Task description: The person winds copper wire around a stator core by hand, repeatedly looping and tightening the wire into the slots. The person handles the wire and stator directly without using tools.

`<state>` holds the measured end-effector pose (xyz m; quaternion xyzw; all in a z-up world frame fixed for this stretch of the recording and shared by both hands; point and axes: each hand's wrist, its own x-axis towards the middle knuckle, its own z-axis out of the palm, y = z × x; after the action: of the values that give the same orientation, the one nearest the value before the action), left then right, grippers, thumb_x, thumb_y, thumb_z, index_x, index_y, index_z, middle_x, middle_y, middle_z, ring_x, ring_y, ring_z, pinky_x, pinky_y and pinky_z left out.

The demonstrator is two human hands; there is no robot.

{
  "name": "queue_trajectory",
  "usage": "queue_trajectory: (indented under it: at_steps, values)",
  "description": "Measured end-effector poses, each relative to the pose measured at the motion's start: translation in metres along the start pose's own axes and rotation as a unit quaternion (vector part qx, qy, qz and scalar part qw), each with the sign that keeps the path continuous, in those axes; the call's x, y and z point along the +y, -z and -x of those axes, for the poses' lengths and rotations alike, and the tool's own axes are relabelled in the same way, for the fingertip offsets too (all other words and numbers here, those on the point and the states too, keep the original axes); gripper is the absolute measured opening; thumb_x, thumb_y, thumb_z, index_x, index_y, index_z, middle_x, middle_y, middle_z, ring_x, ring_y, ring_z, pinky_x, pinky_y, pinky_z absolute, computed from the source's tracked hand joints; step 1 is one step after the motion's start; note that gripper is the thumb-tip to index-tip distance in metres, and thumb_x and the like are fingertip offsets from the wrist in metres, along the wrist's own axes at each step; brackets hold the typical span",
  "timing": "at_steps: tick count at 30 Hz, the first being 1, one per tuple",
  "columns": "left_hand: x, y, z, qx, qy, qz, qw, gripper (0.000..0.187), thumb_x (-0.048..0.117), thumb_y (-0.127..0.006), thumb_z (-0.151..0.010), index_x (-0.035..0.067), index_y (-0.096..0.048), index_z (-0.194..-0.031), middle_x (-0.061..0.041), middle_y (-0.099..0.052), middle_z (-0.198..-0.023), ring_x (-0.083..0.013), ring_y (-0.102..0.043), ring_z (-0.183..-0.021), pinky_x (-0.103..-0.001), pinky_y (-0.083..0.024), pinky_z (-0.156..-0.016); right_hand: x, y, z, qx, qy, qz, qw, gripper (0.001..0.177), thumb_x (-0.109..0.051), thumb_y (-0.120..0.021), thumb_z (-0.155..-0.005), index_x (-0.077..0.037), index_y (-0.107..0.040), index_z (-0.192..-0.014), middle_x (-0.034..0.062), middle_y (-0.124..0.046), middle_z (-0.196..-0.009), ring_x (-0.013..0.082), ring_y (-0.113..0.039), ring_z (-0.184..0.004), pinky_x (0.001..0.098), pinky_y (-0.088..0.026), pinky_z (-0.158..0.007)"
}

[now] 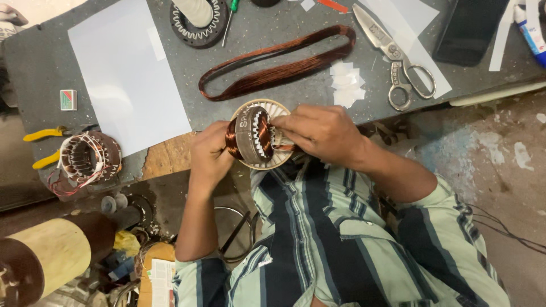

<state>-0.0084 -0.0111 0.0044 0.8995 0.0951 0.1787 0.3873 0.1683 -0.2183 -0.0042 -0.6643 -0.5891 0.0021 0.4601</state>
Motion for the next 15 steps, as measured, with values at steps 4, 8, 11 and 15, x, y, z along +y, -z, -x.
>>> queue_trajectory:
  at_steps: [4,8,11,15]
  values:
    - [-0.003,-0.014,0.006,0.079,-0.064,-0.067,0.993,0.014,-0.002,-0.071,-0.080,-0.001,-0.072,-0.094,-0.016,-0.072,-0.094,-0.0316,-0.070,-0.086,-0.037,-0.055,-0.076,0.009,-0.002,-0.003,-0.003,0.013,0.008,1.000,0.016,-0.011,-0.076,-0.094,-0.007,-0.077,-0.108,0.0046,-0.071,-0.085,0.0169,-0.068,-0.068,0.0304,-0.055,-0.059]
    - [-0.004,-0.019,0.005,0.111,-0.062,-0.049,0.991,0.009,-0.002,-0.073,-0.081,0.000,-0.069,-0.089,-0.014,-0.070,-0.089,-0.0310,-0.070,-0.083,-0.039,-0.055,-0.078,0.016,-0.009,-0.004,-0.008,0.006,0.004,1.000,0.015,-0.010,-0.075,-0.093,-0.007,-0.078,-0.108,0.0044,-0.071,-0.083,0.0149,-0.066,-0.061,0.0286,-0.053,-0.053]
    - [-0.001,-0.019,0.001,0.097,-0.033,-0.052,0.993,0.011,-0.001,-0.074,-0.082,-0.001,-0.071,-0.092,-0.013,-0.071,-0.089,-0.0309,-0.070,-0.084,-0.038,-0.054,-0.079,0.017,-0.009,-0.004,0.014,0.013,-0.004,1.000,0.015,-0.010,-0.074,-0.095,-0.007,-0.076,-0.109,0.0042,-0.070,-0.088,0.0160,-0.069,-0.069,0.0286,-0.056,-0.060]
    - [0.005,-0.016,-0.002,0.079,-0.041,-0.088,0.992,0.015,0.003,-0.078,-0.082,-0.001,-0.071,-0.095,-0.014,-0.072,-0.096,-0.0313,-0.069,-0.090,-0.039,-0.053,-0.082,0.016,-0.007,-0.006,0.032,0.026,-0.013,0.999,0.017,-0.012,-0.076,-0.092,-0.008,-0.073,-0.108,0.0047,-0.068,-0.091,0.0219,-0.070,-0.075,0.0330,-0.057,-0.066]
